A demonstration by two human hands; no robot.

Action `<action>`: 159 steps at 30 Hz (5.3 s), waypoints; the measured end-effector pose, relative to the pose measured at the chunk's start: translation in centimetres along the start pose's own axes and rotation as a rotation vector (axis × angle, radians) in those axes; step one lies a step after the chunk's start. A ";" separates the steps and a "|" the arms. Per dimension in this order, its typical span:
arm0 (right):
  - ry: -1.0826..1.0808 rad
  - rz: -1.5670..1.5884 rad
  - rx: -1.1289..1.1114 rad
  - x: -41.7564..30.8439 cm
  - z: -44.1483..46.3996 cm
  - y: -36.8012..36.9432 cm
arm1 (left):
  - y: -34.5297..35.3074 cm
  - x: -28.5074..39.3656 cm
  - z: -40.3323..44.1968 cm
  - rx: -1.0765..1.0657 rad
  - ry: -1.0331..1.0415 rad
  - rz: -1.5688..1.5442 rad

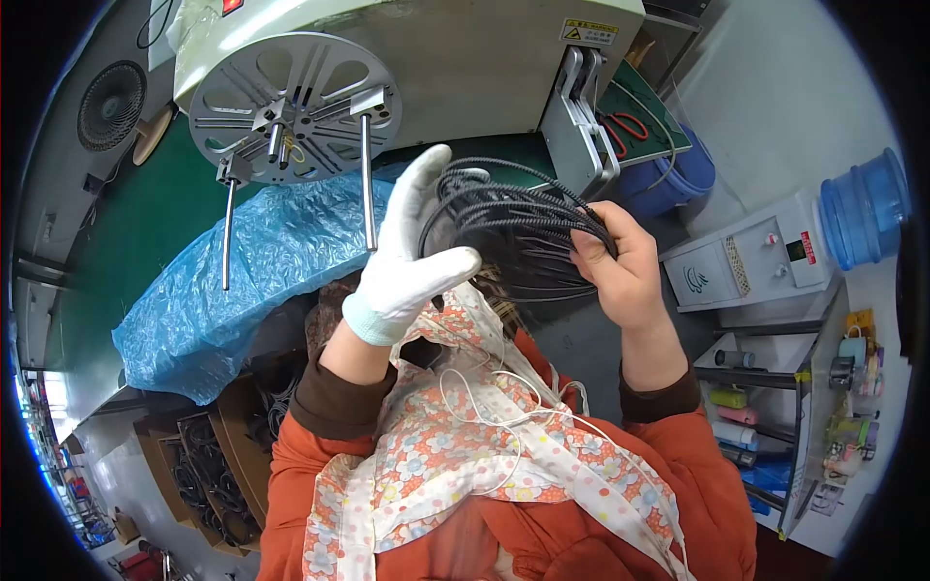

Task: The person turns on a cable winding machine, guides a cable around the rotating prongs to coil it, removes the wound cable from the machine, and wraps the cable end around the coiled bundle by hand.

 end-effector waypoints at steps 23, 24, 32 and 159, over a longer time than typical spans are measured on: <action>0.521 0.625 -0.259 5.0 0.9 1.8 | -0.1 -4.5 -0.4 0.001 -0.418 0.057; 0.523 0.625 -0.259 5.0 0.9 2.1 | -0.2 -4.7 -0.4 0.002 -0.420 0.056; 0.239 0.201 -0.146 2.3 0.7 2.1 | -2.0 -1.7 0.2 0.120 -0.159 0.668; 0.871 0.402 -0.525 16.2 -6.1 23.2 | -15.5 -6.2 -19.4 0.551 -0.183 -0.406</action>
Point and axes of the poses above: each hand's wrist, its own z-axis towards the middle knuckle, its own y-axis out of the palm, x = y × z, the point moved 7 cm from there along z, towards the middle knuckle, and after that the axes turned 1 degree about z, right-handed, at the moved point
